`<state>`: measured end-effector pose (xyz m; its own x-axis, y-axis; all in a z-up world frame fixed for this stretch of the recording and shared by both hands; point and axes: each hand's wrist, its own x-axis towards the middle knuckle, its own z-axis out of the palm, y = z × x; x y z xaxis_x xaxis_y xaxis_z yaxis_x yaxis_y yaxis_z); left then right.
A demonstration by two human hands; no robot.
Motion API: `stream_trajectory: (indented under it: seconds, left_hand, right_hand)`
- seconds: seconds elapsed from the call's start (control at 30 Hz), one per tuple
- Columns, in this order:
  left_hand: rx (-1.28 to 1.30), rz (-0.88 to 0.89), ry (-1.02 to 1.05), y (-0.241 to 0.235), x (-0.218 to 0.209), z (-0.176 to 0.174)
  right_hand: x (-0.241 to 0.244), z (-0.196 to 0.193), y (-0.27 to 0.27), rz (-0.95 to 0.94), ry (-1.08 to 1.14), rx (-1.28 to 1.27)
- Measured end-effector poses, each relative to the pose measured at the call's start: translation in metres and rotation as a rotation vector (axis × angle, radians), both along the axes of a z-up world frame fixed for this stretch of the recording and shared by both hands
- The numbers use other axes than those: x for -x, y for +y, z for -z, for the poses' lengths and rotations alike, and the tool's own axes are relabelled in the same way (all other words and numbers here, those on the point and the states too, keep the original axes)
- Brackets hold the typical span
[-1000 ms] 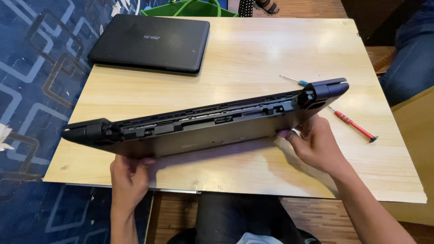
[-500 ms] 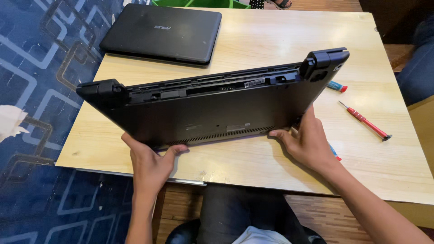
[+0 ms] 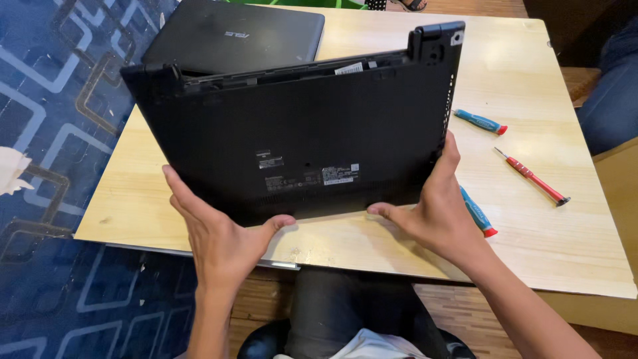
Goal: The person connects internal cables on the laptop motherboard, places the bottom case over the components, and snaps it into place. The person then opens the laptop lid and adjusts the screen bezel area.
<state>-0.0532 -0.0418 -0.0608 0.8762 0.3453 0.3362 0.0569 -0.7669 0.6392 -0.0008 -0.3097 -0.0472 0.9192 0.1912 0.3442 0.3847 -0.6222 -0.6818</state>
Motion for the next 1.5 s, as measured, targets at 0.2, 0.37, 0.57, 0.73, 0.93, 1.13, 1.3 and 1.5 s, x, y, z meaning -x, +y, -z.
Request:
stream_trajectory:
  seconds: [0.2,0.37,0.57,0.73,0.93,1.13,1.3,1.5]
  left_hand:
    - [0.014,-0.081,0.064,-0.005,-0.007,0.006]
    - [-0.046,-0.059,0.021,0.005,0.002,-0.013]
    - [0.564,0.076,-0.145,0.04,0.001,-0.043]
    - [0.876,0.171,-0.218,0.06,-0.017,-0.04]
    - [0.801,0.192,-0.381,0.029,-0.007,-0.061]
    - [0.782,0.527,-0.504,0.035,-0.001,-0.092]
    - [0.578,0.318,-0.727,0.027,0.003,-0.107]
    - [0.547,0.327,-0.739,0.024,0.009,-0.085]
  right_hand:
    - [-0.006,-0.006,0.012,-0.011,-0.117,-0.03]
    - [0.002,-0.02,0.011,0.004,-0.14,0.003]
    - [0.012,-0.029,0.002,-0.09,0.043,-0.332]
    - [0.005,-0.003,-0.013,-0.241,0.295,-0.769]
    - [-0.005,-0.003,-0.005,-0.042,0.11,-0.875]
    - [-0.023,0.008,-0.029,-0.271,-0.002,-0.915]
    - [-0.027,0.025,-0.035,-0.261,-0.06,-0.814]
    - [-0.015,-0.006,-0.009,-0.137,-0.206,-0.935]
